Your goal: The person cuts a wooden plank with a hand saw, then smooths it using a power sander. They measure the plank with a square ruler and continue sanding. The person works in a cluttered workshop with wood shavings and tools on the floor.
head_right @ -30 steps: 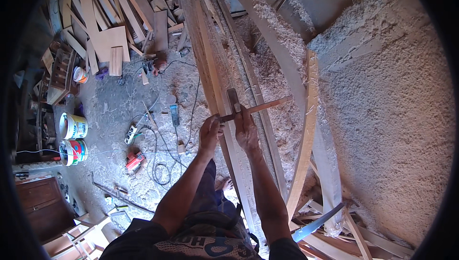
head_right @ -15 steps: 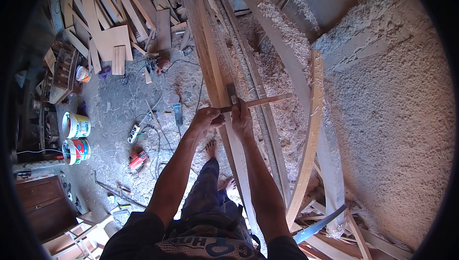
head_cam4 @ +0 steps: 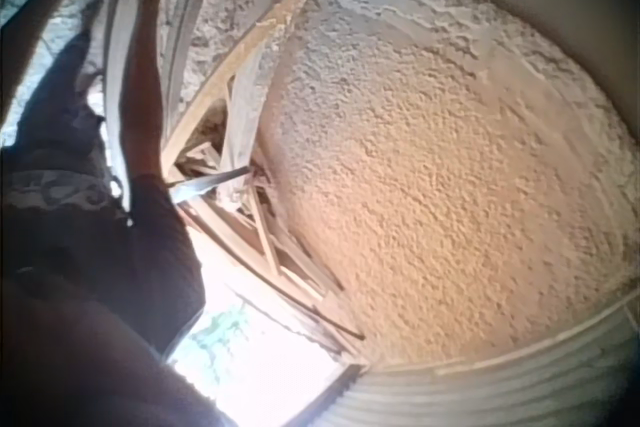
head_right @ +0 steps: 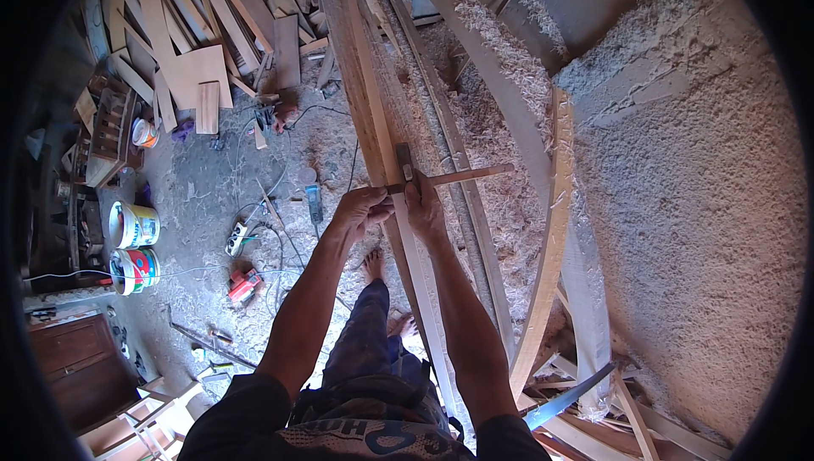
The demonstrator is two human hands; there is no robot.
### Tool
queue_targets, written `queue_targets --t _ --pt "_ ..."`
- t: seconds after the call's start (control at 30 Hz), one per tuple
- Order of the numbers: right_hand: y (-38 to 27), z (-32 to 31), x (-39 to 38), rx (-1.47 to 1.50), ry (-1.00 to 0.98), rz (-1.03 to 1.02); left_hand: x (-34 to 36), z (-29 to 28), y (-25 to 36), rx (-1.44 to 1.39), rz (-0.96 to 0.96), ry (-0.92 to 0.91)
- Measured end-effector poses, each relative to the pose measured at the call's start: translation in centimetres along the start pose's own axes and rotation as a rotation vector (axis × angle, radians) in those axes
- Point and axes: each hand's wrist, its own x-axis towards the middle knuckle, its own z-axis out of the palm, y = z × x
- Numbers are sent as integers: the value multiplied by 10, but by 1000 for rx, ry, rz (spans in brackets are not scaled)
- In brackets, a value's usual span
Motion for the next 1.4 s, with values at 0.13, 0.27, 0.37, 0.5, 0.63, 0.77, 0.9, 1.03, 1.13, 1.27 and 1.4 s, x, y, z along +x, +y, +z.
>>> queue_targets --t 0.13,0.27,0.37,0.5,0.63,0.77,0.9,1.03,1.13,1.27,1.4 --pt "4 2 1 -7 -16 1 1 -1 -2 10 6 -13" --pt "8 1 2 11 -46 10 -1 2 -4 -6 46 -19" --pt "6 3 2 12 -54 -5 -2 2 -4 -17 63 -3" --pt "6 3 2 3 -55 -18 -2 3 -7 -41 76 6" --pt "8 3 4 3 -62 -8 -1 3 -7 -46 80 1" --pt "11 1 3 17 -41 -11 1 5 -9 -47 84 -1" --pt "-5 -1 15 81 -46 200 -1 3 -9 -32 107 8" --pt "0 -4 30 166 -14 293 2 6 -14 -47 138 -19" --pt "-5 7 30 246 -8 451 1 3 -13 -38 146 0" --pt "2 18 23 293 88 347 -2 6 -13 -33 137 16" --pt "4 29 26 194 187 302 -6 8 -11 -35 157 52"
